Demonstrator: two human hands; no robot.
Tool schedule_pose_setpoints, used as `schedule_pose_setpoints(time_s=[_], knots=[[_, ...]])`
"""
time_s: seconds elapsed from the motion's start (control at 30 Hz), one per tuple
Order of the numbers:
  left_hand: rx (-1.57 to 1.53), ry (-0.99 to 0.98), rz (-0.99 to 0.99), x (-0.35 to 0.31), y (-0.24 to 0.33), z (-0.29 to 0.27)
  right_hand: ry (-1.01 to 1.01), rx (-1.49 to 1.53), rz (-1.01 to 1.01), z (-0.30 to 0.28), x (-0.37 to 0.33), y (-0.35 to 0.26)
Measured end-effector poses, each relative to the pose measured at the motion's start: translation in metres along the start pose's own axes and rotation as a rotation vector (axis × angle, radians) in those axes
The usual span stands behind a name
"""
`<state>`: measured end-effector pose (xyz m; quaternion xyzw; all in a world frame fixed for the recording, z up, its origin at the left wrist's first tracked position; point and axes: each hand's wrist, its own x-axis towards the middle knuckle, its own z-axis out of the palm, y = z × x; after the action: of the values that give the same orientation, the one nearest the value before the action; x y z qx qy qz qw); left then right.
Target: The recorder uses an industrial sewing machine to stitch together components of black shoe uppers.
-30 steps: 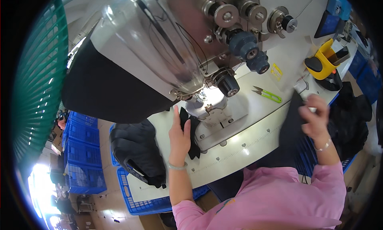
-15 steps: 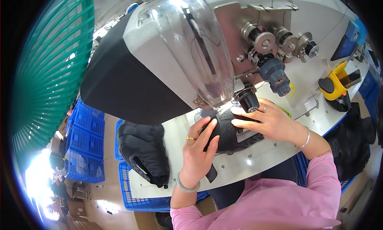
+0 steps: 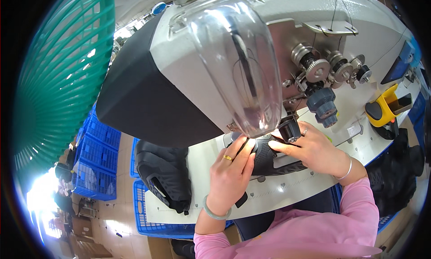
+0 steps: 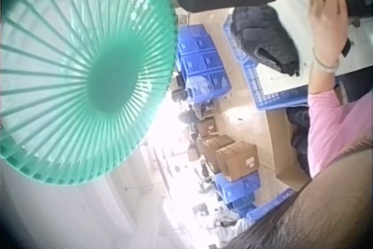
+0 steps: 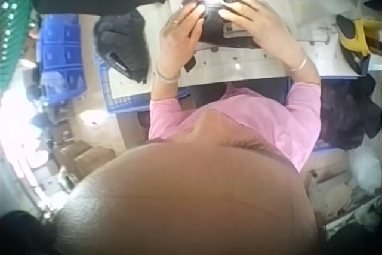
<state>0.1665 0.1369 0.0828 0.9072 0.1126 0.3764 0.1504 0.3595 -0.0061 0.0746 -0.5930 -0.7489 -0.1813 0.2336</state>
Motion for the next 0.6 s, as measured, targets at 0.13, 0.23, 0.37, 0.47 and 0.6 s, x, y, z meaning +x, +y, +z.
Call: schedule_pose_setpoints(time_s=[0.13,0.23,0.37,0.47,0.6], knots=[[0.032,-0.014,-0.006,0.003,0.000,0.000,0.060,0.058,0.033,0.001,0.003,0.000],[0.027,-0.030,-0.008,0.005,-0.001,0.001,0.082,0.061,0.043,0.002,0.002,0.001],[0.014,-0.029,0.002,0.005,-0.006,0.002,0.001,0.084,0.098,0.001,0.000,0.002],[0.039,-0.056,0.015,0.006,-0.002,0.001,-0.020,0.105,0.095,-0.002,0.000,0.006],[0.078,-0.034,0.030,0.002,-0.001,0.004,0.040,0.111,-0.016,-0.003,0.001,0.018]])
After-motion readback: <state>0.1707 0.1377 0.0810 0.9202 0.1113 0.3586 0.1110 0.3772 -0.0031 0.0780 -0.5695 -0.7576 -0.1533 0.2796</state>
